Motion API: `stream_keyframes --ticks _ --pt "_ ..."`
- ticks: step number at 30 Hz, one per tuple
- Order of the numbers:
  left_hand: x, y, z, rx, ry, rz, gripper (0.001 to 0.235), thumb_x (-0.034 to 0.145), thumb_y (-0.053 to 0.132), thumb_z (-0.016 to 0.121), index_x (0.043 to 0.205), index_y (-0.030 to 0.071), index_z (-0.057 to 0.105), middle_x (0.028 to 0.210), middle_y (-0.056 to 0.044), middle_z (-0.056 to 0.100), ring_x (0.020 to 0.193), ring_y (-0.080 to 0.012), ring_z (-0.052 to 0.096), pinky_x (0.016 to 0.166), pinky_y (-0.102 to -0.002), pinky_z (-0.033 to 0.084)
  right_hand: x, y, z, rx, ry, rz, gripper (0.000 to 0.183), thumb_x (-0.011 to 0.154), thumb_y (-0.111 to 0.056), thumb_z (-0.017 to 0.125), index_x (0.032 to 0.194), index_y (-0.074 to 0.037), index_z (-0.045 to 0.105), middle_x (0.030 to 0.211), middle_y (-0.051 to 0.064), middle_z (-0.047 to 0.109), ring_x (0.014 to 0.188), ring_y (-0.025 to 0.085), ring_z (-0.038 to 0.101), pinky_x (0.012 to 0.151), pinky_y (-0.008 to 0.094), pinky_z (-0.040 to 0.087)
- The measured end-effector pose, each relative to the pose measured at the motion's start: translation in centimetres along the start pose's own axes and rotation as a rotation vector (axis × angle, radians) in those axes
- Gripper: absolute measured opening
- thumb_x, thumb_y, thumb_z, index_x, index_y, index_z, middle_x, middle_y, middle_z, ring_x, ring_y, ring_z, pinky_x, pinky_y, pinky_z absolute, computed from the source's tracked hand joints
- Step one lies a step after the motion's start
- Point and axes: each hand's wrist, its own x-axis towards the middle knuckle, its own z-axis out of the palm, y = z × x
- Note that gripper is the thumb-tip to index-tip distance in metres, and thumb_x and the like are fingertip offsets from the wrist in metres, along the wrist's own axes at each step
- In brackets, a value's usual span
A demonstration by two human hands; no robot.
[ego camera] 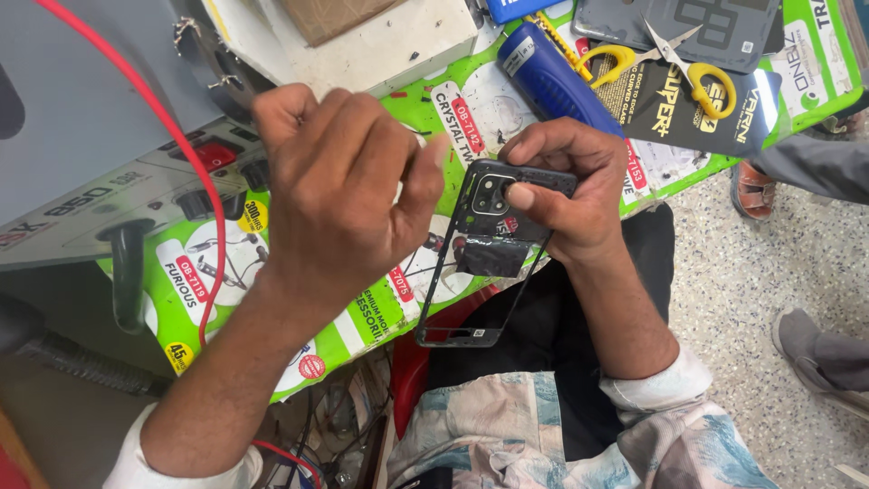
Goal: The person is seated at a cluttered workbench, handling a black smartphone and a small black electronic component. They manipulate the component with their hands, then pick up the smartphone and inspect its back. The person then opens a plastic compartment box containing various electronic parts and searches through it, picking up and examining small items.
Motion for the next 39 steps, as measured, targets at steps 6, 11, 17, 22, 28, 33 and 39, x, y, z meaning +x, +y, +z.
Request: stream_keyframes --ticks 6,11,17,22,28,33,39 --pt "-0.2 1.1 1.1 -0.81 -0.152 -0.254 0.039 0.108 0.024 0.064 0.132 -0.004 0.052 0.122 -0.017 0.068 0.111 -0.0223 0.068 0.1 -0.037 0.053 0.0 0.2 0.0 -0.005 -0.021 -0.054 0.029 0.091 -0.003 0.085 0.112 0.003 0.066 0.104 0.013 0.072 0.092 0.014 0.072 0.084 0.024 0.059" --pt "-0.7 1.7 3.1 -1.333 -0.302 -0.493 0.047 0.114 0.024 0.049 0.153 -0.002 0.046 0.139 -0.016 0.066 0.126 -0.0183 0.068 0.11 -0.032 0.057 0.7 -1.0 1.9 -0.193 -0.015 -0.101 0.033 0.094 -0.001 0.083 0.119 0.002 0.062 0.108 0.011 0.072 0.094 0.013 0.072 0.082 0.023 0.06" --pt "-0.1 1.5 2.8 -1.53 -0.163 -0.596 0.039 0.112 0.023 0.046 0.14 -0.003 0.051 0.143 -0.021 0.061 0.124 -0.0203 0.066 0.108 -0.036 0.057 0.5 -6.9 1.5 -0.415 0.055 -0.057 0.049 0.089 0.005 0.079 0.13 -0.004 0.053 0.107 0.006 0.071 0.101 0.012 0.073 0.09 0.025 0.062" --pt "0.2 0.9 1.6 -1.689 -0.035 -0.643 0.036 0.116 0.023 0.05 0.14 -0.004 0.049 0.143 -0.025 0.06 0.124 -0.0297 0.067 0.107 -0.043 0.061 1.4 -10.3 -8.2 -1.195 0.285 -0.332 0.027 0.107 0.004 0.079 0.13 0.003 0.066 0.124 0.012 0.073 0.116 0.018 0.071 0.099 0.03 0.063" --pt "0.7 0.9 2.0 -1.816 0.097 -0.824 0.05 0.113 0.03 0.043 0.156 0.007 0.034 0.145 -0.024 0.054 0.136 -0.0356 0.063 0.11 -0.05 0.059 2.1 -8.3 -14.2 -1.362 0.608 -0.114 0.042 0.098 -0.023 0.087 0.131 -0.007 0.067 0.099 0.003 0.074 0.086 0.011 0.067 0.074 0.026 0.054" --pt "0.9 0.7 2.1 -1.84 0.104 -0.866 0.056 0.111 0.032 0.042 0.162 0.013 0.027 0.141 -0.025 0.06 0.135 -0.0367 0.064 0.115 -0.046 0.056 2.9 -6.7 -12.9 -1.521 0.657 -0.036 0.063 0.088 -0.041 0.097 0.132 -0.007 0.066 0.09 0.004 0.07 0.079 0.015 0.068 0.069 0.031 0.054" --pt "0.6 0.6 2.6 -1.832 0.061 -0.872 0.059 0.11 0.007 0.05 0.166 0.012 0.031 0.143 -0.023 0.058 0.135 -0.0365 0.063 0.114 -0.049 0.056 3.5 -6.4 -11.5 -1.521 0.706 0.03 0.063 0.085 -0.039 0.094 0.132 -0.009 0.067 0.094 0.006 0.07 0.084 0.019 0.07 0.074 0.037 0.056"
